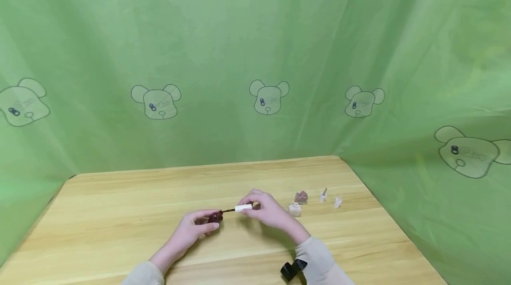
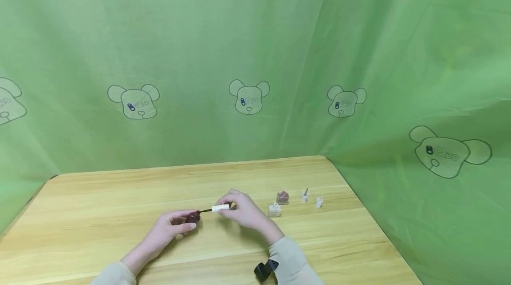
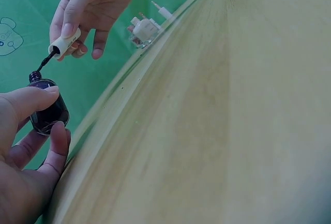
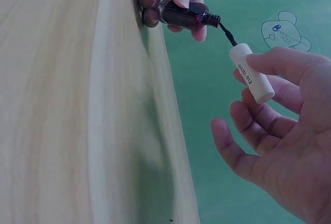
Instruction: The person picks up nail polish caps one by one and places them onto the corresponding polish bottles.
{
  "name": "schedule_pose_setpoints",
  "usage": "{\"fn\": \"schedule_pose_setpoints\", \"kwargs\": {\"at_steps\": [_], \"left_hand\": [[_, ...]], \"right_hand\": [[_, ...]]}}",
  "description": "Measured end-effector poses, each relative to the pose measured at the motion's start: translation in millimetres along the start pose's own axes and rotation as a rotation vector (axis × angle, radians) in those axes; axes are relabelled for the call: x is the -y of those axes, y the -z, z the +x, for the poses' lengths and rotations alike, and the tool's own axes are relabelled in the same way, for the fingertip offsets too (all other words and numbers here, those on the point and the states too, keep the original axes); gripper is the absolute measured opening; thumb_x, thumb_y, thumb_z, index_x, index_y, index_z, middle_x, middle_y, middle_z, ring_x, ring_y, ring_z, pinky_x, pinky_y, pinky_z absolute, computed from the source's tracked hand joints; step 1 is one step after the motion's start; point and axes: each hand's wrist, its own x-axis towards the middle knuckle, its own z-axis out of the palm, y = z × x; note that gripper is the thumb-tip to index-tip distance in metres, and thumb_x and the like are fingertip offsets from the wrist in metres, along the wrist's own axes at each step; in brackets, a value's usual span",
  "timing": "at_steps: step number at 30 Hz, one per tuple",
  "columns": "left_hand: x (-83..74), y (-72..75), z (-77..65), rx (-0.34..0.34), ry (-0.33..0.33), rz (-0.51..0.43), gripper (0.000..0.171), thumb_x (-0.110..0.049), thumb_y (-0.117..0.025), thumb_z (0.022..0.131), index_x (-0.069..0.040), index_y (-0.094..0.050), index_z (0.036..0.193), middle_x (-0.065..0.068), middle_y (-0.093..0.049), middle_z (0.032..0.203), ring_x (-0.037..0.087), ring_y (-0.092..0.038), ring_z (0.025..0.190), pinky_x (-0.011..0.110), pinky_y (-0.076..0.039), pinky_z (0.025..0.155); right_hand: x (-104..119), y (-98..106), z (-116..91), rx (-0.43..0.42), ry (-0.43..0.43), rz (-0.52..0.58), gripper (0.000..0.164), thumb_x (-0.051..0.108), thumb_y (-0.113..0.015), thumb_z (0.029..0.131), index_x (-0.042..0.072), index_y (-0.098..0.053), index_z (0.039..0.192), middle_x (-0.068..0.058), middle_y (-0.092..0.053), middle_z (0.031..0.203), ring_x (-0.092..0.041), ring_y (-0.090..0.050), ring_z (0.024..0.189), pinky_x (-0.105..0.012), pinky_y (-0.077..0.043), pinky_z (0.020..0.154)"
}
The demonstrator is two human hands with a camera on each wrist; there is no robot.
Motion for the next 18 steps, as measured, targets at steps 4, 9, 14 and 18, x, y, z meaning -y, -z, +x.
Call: {"fn": "schedule_pose_setpoints", "kwargs": {"at_steps": [4, 9, 14, 18], "left_hand": [[-0.8, -0.4, -1.0, 0.001, -0.018, 0.005, 0.046, -0.016, -0.075, 0.083, -0.004, -0.063, 0.126, 0.017, -0.069, 0.117, 0.010, -0.062, 0.085, 0.023, -0.055, 0.072], [-1.6, -0.5, -2.3, -0.002, -0.014, 0.025, 0.046, -0.016, -0.076, 0.083, -0.006, -0.064, 0.126, 0.019, -0.067, 0.120, 0.010, -0.062, 0.088, 0.022, -0.055, 0.071], [0.3, -0.4, -1.7, 0.000, -0.005, 0.059, 0.046, -0.017, -0.076, 0.082, -0.009, -0.065, 0.126, 0.019, -0.066, 0.123, 0.011, -0.061, 0.089, 0.023, -0.054, 0.065], [1.6, 0.6, 0.2, 0.014, 0.002, 0.071, 0.046, -0.019, -0.076, 0.083, -0.011, -0.065, 0.127, 0.018, -0.066, 0.123, 0.013, -0.059, 0.086, 0.023, -0.052, 0.061]], "right_hand": [[-0.5, -0.7, -0.4, 0.003, 0.003, -0.004, 0.019, 0.018, -0.069, 0.087, 0.013, -0.072, 0.105, 0.002, -0.064, 0.098, -0.009, -0.056, 0.091, -0.021, -0.052, 0.083], [0.7, -1.1, -0.2, 0.010, 0.019, 0.000, 0.019, 0.016, -0.069, 0.087, 0.012, -0.072, 0.105, 0.000, -0.064, 0.097, -0.010, -0.056, 0.091, -0.021, -0.052, 0.082], [0.8, -0.8, -0.2, 0.017, 0.014, -0.006, 0.019, 0.016, -0.069, 0.087, 0.012, -0.072, 0.105, 0.001, -0.063, 0.097, -0.009, -0.056, 0.090, -0.020, -0.051, 0.082], [1.1, -0.7, 0.3, 0.022, 0.011, -0.012, 0.019, 0.016, -0.069, 0.087, 0.012, -0.072, 0.106, 0.001, -0.062, 0.096, -0.008, -0.055, 0.089, -0.020, -0.051, 0.081]]}}
